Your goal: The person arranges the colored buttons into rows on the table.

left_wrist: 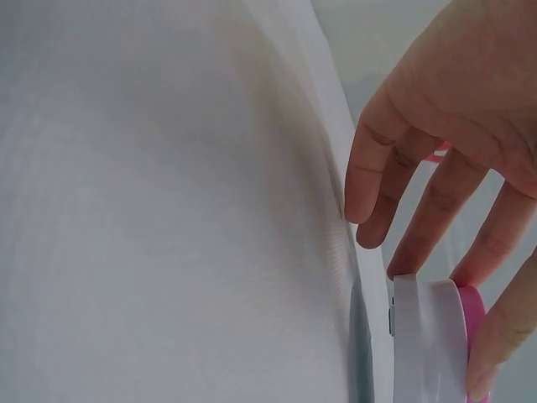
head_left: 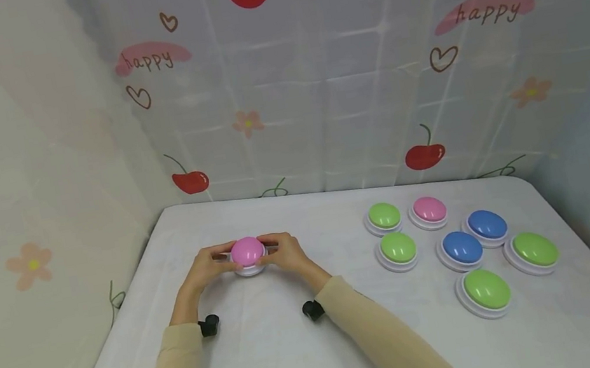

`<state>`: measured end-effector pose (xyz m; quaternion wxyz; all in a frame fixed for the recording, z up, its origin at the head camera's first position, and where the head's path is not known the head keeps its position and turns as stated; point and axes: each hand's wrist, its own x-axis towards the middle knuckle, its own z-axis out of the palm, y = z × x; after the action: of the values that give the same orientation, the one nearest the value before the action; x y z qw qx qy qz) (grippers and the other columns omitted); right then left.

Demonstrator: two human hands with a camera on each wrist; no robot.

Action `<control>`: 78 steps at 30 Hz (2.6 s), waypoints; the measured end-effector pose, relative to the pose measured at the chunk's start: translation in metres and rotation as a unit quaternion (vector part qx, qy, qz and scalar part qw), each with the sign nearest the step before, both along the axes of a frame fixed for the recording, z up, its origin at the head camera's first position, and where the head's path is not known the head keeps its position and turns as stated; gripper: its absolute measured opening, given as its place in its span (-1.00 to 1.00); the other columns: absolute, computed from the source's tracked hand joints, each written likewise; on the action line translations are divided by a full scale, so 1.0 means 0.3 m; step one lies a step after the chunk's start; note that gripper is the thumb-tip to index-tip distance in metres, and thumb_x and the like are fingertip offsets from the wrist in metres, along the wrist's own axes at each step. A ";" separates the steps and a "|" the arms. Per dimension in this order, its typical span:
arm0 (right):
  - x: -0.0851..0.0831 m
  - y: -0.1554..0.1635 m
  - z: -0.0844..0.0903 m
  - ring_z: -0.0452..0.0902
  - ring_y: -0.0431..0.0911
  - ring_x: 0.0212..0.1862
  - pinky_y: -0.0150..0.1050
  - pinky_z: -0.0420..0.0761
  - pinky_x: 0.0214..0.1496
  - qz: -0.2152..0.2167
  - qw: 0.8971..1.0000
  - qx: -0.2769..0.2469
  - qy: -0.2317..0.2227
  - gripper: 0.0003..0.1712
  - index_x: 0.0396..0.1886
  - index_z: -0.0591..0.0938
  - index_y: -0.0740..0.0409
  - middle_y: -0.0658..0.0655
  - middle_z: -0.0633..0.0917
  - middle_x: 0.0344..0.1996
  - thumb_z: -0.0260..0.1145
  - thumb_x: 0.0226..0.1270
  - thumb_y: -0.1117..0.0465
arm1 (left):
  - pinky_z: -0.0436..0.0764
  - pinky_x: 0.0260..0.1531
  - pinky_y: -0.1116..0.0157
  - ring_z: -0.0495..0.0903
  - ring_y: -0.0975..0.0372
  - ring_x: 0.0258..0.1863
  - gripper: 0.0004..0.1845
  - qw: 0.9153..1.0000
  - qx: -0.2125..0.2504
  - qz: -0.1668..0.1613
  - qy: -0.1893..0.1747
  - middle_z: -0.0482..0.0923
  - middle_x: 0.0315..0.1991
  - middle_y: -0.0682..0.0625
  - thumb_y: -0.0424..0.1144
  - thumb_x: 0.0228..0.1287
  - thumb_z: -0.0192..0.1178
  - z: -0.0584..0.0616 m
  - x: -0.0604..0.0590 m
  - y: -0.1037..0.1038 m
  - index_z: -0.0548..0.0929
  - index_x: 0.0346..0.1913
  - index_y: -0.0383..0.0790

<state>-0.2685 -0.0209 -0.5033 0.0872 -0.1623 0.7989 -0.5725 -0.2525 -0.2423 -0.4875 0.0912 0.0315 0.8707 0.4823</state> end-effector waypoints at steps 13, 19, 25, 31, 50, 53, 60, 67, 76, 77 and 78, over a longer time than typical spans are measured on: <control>-0.010 -0.013 -0.012 0.63 0.06 0.13 -0.26 0.65 0.12 -0.008 1.000 0.018 0.002 -0.39 0.16 0.60 0.30 0.26 0.65 0.14 0.54 0.05 0.32 | 0.53 0.05 0.09 0.44 -0.07 0.12 -0.32 1.000 0.004 0.004 -0.005 0.53 0.20 -0.26 -0.22 0.05 0.49 -0.032 -0.019 -0.013 0.53 0.28 -0.24; -0.011 -0.017 -0.021 0.66 0.00 0.07 -0.27 0.65 0.11 -0.011 0.999 0.030 0.008 -0.41 0.14 0.62 0.27 0.22 0.68 0.09 0.54 0.05 0.30 | 0.51 -0.05 0.21 0.44 -0.02 0.08 -0.32 1.000 -0.010 0.005 -0.010 0.54 0.14 -0.25 -0.20 0.06 0.48 -0.042 -0.021 -0.016 0.53 0.29 -0.21; -0.009 -0.018 -0.020 0.68 -0.02 0.00 -0.29 0.67 0.06 -0.012 0.999 0.033 0.011 -0.42 0.13 0.63 0.25 0.21 0.70 0.06 0.54 0.04 0.31 | 0.50 -0.08 0.24 0.44 -0.01 0.06 -0.33 1.000 -0.014 0.002 -0.008 0.53 0.13 -0.26 -0.23 0.08 0.47 -0.039 -0.015 -0.014 0.52 0.29 -0.23; -0.010 -0.018 -0.012 0.63 -0.02 0.05 -0.26 0.65 0.10 -0.013 0.999 0.043 0.011 -0.40 0.16 0.62 0.25 0.21 0.67 0.11 0.54 0.06 0.29 | 0.47 -0.10 0.27 0.44 -0.01 0.06 -0.33 1.000 -0.010 -0.001 -0.006 0.53 0.12 -0.25 -0.21 0.07 0.47 -0.047 -0.022 -0.020 0.52 0.30 -0.21; 0.030 0.053 0.039 0.50 0.11 0.28 -0.07 0.55 0.28 -0.001 0.998 0.050 -0.030 -0.27 0.31 0.50 0.22 0.16 0.55 0.29 0.52 0.11 0.20 | 0.45 0.23 -0.09 0.35 -0.12 0.25 -0.17 0.998 -0.044 0.039 0.022 0.38 0.29 -0.33 -0.28 0.09 0.43 0.032 0.002 0.037 0.31 0.43 -0.26; 0.052 0.103 0.061 0.47 0.08 0.31 -0.08 0.54 0.28 -0.005 0.998 0.050 -0.031 -0.26 0.32 0.49 0.19 0.14 0.54 0.30 0.51 0.14 0.17 | 0.44 0.27 -0.07 0.35 -0.11 0.26 -0.22 0.995 -0.019 0.056 0.082 0.37 0.29 -0.32 -0.33 0.09 0.42 0.067 0.019 0.072 0.35 0.41 -0.26; 0.150 0.234 0.106 0.48 0.10 0.29 -0.09 0.53 0.29 -0.032 0.998 0.048 -0.016 -0.30 0.30 0.51 0.20 0.17 0.56 0.27 0.50 0.14 0.20 | 0.43 0.30 -0.06 0.34 -0.04 0.30 -0.22 0.990 0.026 0.028 0.134 0.39 0.30 -0.19 -0.28 0.08 0.45 0.130 0.073 0.200 0.39 0.39 -0.15; 0.278 0.408 0.124 0.48 0.12 0.29 -0.10 0.57 0.24 -0.069 0.997 0.040 0.018 -0.31 0.27 0.53 0.23 0.23 0.56 0.26 0.51 0.10 0.25 | 0.47 0.26 -0.04 0.39 -0.09 0.27 -0.23 0.986 0.055 -0.057 0.145 0.46 0.25 -0.16 -0.25 0.03 0.49 0.115 0.117 0.363 0.44 0.36 -0.19; 0.373 0.626 0.130 0.50 0.18 0.25 -0.09 0.57 0.20 -0.159 0.984 0.049 0.067 -0.33 0.24 0.53 0.29 0.28 0.57 0.23 0.51 0.12 0.22 | 0.54 0.20 0.03 0.43 -0.06 0.25 -0.24 0.982 0.069 -0.118 0.131 0.47 0.25 -0.15 -0.22 0.05 0.49 0.076 0.139 0.584 0.44 0.35 -0.16; 0.377 0.645 0.128 0.50 0.19 0.25 -0.10 0.56 0.19 -0.172 0.981 0.049 0.075 -0.33 0.24 0.53 0.31 0.29 0.57 0.22 0.50 0.12 0.23 | 0.54 0.20 0.04 0.43 -0.06 0.25 -0.24 0.981 0.069 -0.125 0.130 0.47 0.25 -0.15 -0.22 0.05 0.49 0.072 0.139 0.606 0.44 0.35 -0.16; 0.381 0.662 0.126 0.50 0.18 0.25 -0.12 0.56 0.19 -0.187 0.977 0.052 0.084 -0.33 0.23 0.53 0.32 0.29 0.57 0.22 0.50 0.12 0.24 | 0.55 0.19 0.06 0.43 -0.04 0.25 -0.24 0.980 0.066 -0.131 0.130 0.47 0.26 -0.15 -0.21 0.05 0.49 0.069 0.138 0.627 0.44 0.36 -0.16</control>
<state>-0.1543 0.1777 -0.4655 -0.0806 -0.0527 0.8485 -0.5203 -0.2111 -0.0541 -0.4667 0.0370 0.2143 0.8295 0.5145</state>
